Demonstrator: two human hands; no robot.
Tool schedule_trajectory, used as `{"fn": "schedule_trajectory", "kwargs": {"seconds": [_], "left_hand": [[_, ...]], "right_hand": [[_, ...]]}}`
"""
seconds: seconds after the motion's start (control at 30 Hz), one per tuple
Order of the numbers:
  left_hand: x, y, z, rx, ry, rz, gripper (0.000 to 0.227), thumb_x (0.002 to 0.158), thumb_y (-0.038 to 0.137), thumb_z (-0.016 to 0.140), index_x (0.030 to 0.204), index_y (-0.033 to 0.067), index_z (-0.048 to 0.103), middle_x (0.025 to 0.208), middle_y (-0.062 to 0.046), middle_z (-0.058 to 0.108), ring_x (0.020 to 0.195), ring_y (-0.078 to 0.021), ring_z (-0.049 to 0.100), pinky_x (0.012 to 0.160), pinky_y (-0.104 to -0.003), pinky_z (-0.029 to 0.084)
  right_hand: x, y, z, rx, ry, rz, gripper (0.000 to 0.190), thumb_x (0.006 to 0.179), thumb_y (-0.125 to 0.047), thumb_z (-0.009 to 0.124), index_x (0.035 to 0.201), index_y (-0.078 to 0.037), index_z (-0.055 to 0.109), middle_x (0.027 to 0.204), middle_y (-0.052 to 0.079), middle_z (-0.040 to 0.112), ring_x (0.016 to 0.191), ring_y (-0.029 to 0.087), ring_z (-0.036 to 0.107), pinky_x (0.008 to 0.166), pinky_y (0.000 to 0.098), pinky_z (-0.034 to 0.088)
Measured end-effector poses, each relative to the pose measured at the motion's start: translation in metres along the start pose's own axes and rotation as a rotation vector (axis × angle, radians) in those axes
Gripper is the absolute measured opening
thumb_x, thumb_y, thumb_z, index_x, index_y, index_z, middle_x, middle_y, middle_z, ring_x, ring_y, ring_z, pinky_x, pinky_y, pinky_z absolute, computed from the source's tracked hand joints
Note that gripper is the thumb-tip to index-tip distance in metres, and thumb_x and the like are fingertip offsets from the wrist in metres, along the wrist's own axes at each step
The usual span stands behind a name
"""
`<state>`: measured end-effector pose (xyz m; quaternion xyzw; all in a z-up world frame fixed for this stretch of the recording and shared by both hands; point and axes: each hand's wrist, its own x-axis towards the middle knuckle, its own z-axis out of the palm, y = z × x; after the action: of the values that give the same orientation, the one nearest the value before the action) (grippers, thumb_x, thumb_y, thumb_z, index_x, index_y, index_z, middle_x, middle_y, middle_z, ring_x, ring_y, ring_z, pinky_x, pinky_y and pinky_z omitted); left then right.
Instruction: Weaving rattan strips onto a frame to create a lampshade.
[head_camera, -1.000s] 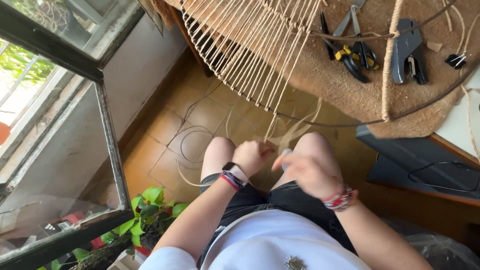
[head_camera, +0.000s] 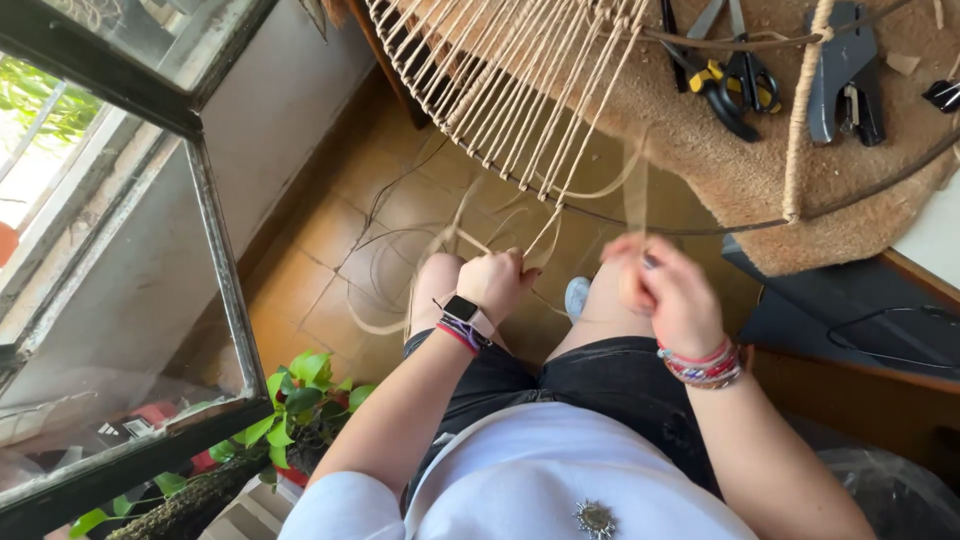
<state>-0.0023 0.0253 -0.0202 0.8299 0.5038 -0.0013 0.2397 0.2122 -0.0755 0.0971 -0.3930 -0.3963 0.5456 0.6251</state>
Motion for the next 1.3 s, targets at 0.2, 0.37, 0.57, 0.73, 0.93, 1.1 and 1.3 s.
{"fn": "schedule_trajectory", "kwargs": {"seconds": [0.2, 0.37, 0.57, 0.73, 0.93, 1.1, 1.3], "left_hand": [[-0.026, 0.031, -0.010, -1.441, -0.478, -0.153, 0.045, 0.104, 0.033, 0.053, 0.064, 0.0113, 0.053, 0.044, 0.002, 0.033, 0.029, -0.0100, 0.034, 0.028, -0.022, 0.027], [-0.015, 0.028, -0.008, -0.064, -0.034, -0.105, 0.038, 0.080, 0.062, 0.069, 0.072, 0.0243, 0.072, 0.063, -0.005, 0.070, 0.069, -0.0268, 0.075, 0.063, -0.037, 0.059], [-0.027, 0.027, -0.013, -1.500, -0.497, -0.158, 0.051, 0.104, 0.044, 0.053, 0.082, 0.0017, 0.072, 0.045, 0.003, 0.031, 0.031, -0.0063, 0.032, 0.028, -0.019, 0.028], [-0.021, 0.030, -0.037, -0.606, -0.319, -0.121, 0.041, 0.084, 0.055, 0.069, 0.073, 0.0160, 0.073, 0.062, -0.005, 0.066, 0.062, -0.0203, 0.063, 0.053, -0.031, 0.049], [-0.007, 0.030, -0.013, -0.368, -0.237, -0.095, 0.040, 0.085, 0.055, 0.068, 0.081, 0.0149, 0.072, 0.076, -0.011, 0.073, 0.081, -0.0317, 0.074, 0.072, -0.044, 0.060], [-0.030, 0.039, -0.048, -1.443, -0.517, -0.263, 0.043, 0.095, 0.040, 0.060, 0.061, 0.0173, 0.050, 0.054, 0.005, 0.036, 0.040, -0.0059, 0.028, 0.031, -0.017, 0.024], [-0.004, 0.021, -0.013, 0.066, -0.138, -0.046, 0.038, 0.079, 0.060, 0.067, 0.074, 0.0229, 0.073, 0.066, -0.002, 0.070, 0.069, -0.0256, 0.075, 0.060, -0.037, 0.059]], "right_hand": [[-0.039, 0.060, 0.002, -1.629, -0.568, 0.535, 0.032, 0.093, -0.030, 0.050, 0.093, -0.018, 0.079, 0.086, 0.009, 0.077, 0.095, 0.033, 0.073, 0.088, 0.0491, 0.056], [-0.009, 0.013, 0.024, -0.034, 0.083, 0.237, 0.073, 0.082, -0.028, 0.053, 0.145, 0.007, 0.044, 0.130, 0.031, 0.064, 0.122, 0.036, 0.064, 0.108, 0.0440, 0.045], [-0.023, 0.045, 0.002, -1.404, -0.657, 0.735, 0.039, 0.099, -0.037, 0.041, 0.107, -0.024, 0.076, 0.112, 0.006, 0.076, 0.114, 0.034, 0.068, 0.101, 0.0483, 0.053], [-0.015, 0.029, 0.014, -0.555, -0.032, 0.437, 0.048, 0.083, -0.024, 0.057, 0.127, -0.005, 0.065, 0.119, 0.021, 0.072, 0.114, 0.036, 0.068, 0.101, 0.0437, 0.053], [-0.036, 0.040, -0.009, -0.511, -0.125, 0.303, 0.028, 0.090, -0.011, 0.054, 0.113, -0.008, 0.069, 0.116, 0.017, 0.072, 0.103, 0.032, 0.068, 0.088, 0.0422, 0.054], [-0.027, 0.054, 0.010, -1.454, -0.341, 0.450, 0.023, 0.091, -0.031, 0.060, 0.106, -0.030, 0.077, 0.097, -0.002, 0.077, 0.099, 0.021, 0.074, 0.092, 0.0374, 0.055], [-0.022, 0.023, -0.003, 0.044, 0.025, -0.063, 0.042, 0.104, -0.011, 0.038, 0.135, 0.014, 0.050, 0.054, 0.015, 0.042, 0.047, 0.029, 0.050, 0.050, 0.0385, 0.047]]}}
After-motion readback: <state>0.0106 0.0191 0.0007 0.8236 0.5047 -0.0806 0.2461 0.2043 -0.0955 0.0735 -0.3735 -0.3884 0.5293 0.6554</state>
